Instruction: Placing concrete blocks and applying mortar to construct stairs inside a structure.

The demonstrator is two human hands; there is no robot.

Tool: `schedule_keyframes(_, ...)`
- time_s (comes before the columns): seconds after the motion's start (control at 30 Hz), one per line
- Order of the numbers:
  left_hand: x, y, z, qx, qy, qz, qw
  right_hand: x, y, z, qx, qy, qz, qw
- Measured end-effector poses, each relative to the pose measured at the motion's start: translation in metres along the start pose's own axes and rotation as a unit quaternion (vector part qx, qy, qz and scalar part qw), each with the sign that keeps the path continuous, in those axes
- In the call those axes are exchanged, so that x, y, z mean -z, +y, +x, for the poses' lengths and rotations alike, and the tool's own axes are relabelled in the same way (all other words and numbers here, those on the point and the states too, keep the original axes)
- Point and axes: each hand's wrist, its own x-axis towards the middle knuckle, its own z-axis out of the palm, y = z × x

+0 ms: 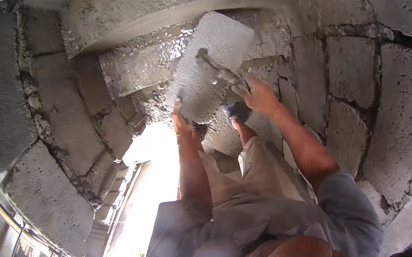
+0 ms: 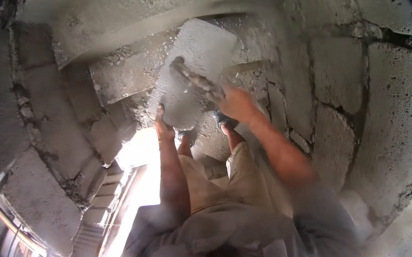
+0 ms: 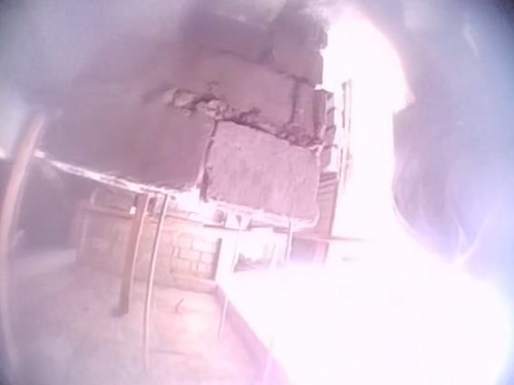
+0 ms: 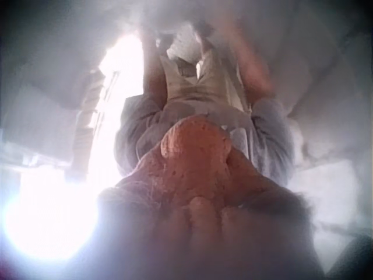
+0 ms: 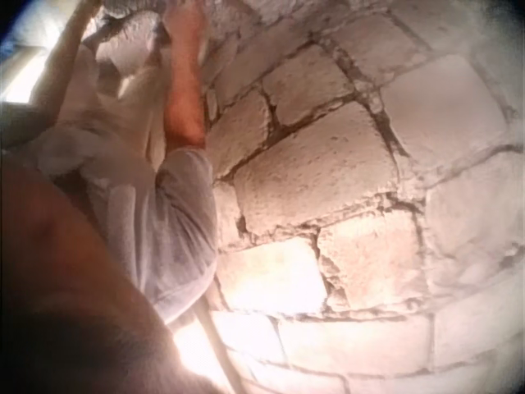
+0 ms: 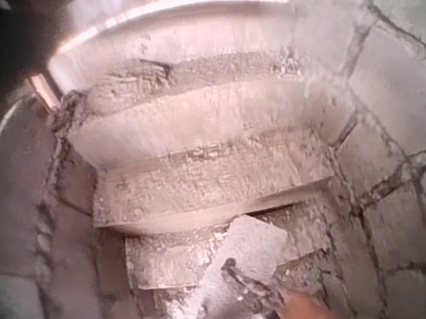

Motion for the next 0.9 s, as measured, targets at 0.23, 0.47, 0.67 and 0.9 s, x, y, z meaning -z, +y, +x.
schedule_keyframes(0.23,-0.009,-0.005,-0.01,0.001,0.044,-0.024,0.999,-0.033,0.011,0.016,-0.074,-0.02,-0.061,0.995)
schedule_keyframes(0.47,0.008,-0.002,0.002,-0.013,0.011,-0.034,0.999,-0.036,0.027,-0.006,-0.048,-0.02,-0.051,0.997)
schedule_keyframes(0.67,0.01,-0.002,0.005,0.0,0.048,-0.015,0.999,-0.027,0.05,-0.034,-0.034,0.025,-0.058,0.997)
schedule_keyframes(0.9,0.026,-0.004,0.011,-0.01,0.019,0.01,1.0,-0.014,0.053,-0.018,-0.11,0.026,-0.012,0.993)
